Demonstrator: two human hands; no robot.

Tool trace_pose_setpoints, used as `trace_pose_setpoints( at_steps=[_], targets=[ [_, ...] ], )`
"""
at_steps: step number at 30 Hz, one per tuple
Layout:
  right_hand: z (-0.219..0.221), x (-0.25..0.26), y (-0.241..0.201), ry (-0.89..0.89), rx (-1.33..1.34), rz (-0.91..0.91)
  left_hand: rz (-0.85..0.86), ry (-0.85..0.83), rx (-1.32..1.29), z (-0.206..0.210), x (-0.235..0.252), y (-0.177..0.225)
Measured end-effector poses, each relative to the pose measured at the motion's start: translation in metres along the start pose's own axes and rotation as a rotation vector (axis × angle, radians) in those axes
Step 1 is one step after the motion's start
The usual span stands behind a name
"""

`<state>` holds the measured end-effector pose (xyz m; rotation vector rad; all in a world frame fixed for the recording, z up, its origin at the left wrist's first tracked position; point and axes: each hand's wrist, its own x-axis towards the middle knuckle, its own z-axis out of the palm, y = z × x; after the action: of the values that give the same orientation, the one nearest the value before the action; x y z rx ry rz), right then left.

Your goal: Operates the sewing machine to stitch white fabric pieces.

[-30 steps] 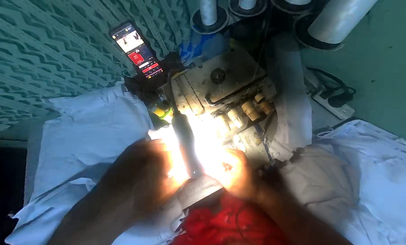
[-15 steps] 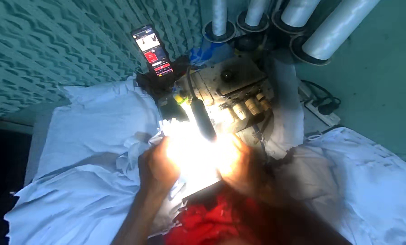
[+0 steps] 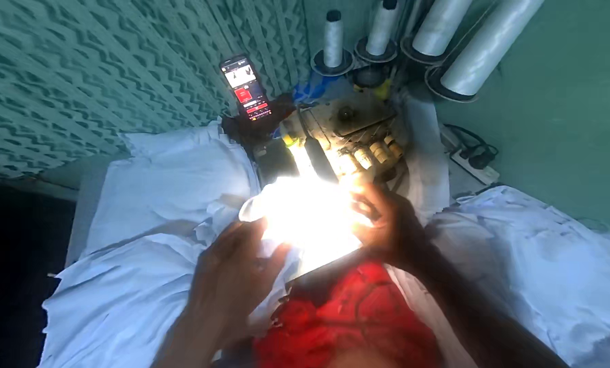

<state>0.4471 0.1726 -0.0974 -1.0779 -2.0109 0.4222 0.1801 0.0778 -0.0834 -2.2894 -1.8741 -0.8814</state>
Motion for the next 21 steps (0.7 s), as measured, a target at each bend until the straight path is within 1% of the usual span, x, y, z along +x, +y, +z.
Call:
trace_pose_setpoints(
  at_steps=[2, 4, 5, 6, 7, 8, 10, 11, 13, 15, 16, 19, 21],
  targets=[
    [-0.019, 0.001, -0.015, -0.026, 0.250, -0.129, 0.137, -0.071, -0.083, -0.041, -0.004, -0.002],
    [-0.029, 0.005, -0.035, -0.210, 0.447, -0.303, 0.214, -0.144, -0.143, -0.078, -0.007, 0.002],
    [-0.029, 0.007, -0.044, -0.332, 0.491, -0.385, 0.231, -0.176, -0.165, -0.092, -0.007, 0.005],
    [-0.024, 0.009, -0.050, -0.429, 0.460, -0.445, 0.244, -0.196, -0.190, -0.102, -0.009, 0.005],
    [-0.018, 0.010, -0.053, -0.484, 0.351, -0.473, 0.254, -0.205, -0.200, -0.107, -0.013, 0.002],
    [-0.011, 0.009, -0.051, -0.496, 0.225, -0.469, 0.254, -0.202, -0.177, -0.111, -0.018, -0.005],
    [-0.001, 0.007, -0.028, -0.458, 0.029, -0.422, 0.217, -0.183, 0.025, -0.116, -0.030, -0.027],
    [0.004, 0.006, -0.010, -0.424, -0.008, -0.406, 0.186, -0.184, 0.142, -0.118, -0.037, -0.043],
    [0.015, -0.004, 0.027, -0.394, -0.023, -0.397, 0.093, -0.232, 0.239, -0.115, -0.055, -0.072],
    [0.030, -0.022, 0.041, -0.404, 0.075, -0.364, 0.031, -0.272, 0.217, -0.101, -0.077, -0.087],
    [0.036, -0.031, 0.042, -0.392, 0.130, -0.329, 0.013, -0.272, 0.172, -0.093, -0.084, -0.087],
    [0.051, -0.053, 0.042, -0.334, 0.283, -0.149, -0.006, -0.157, -0.012, -0.075, -0.098, -0.070],
    [0.057, -0.062, 0.040, -0.265, 0.311, -0.054, -0.008, -0.089, -0.103, -0.070, -0.101, -0.057]
  ],
)
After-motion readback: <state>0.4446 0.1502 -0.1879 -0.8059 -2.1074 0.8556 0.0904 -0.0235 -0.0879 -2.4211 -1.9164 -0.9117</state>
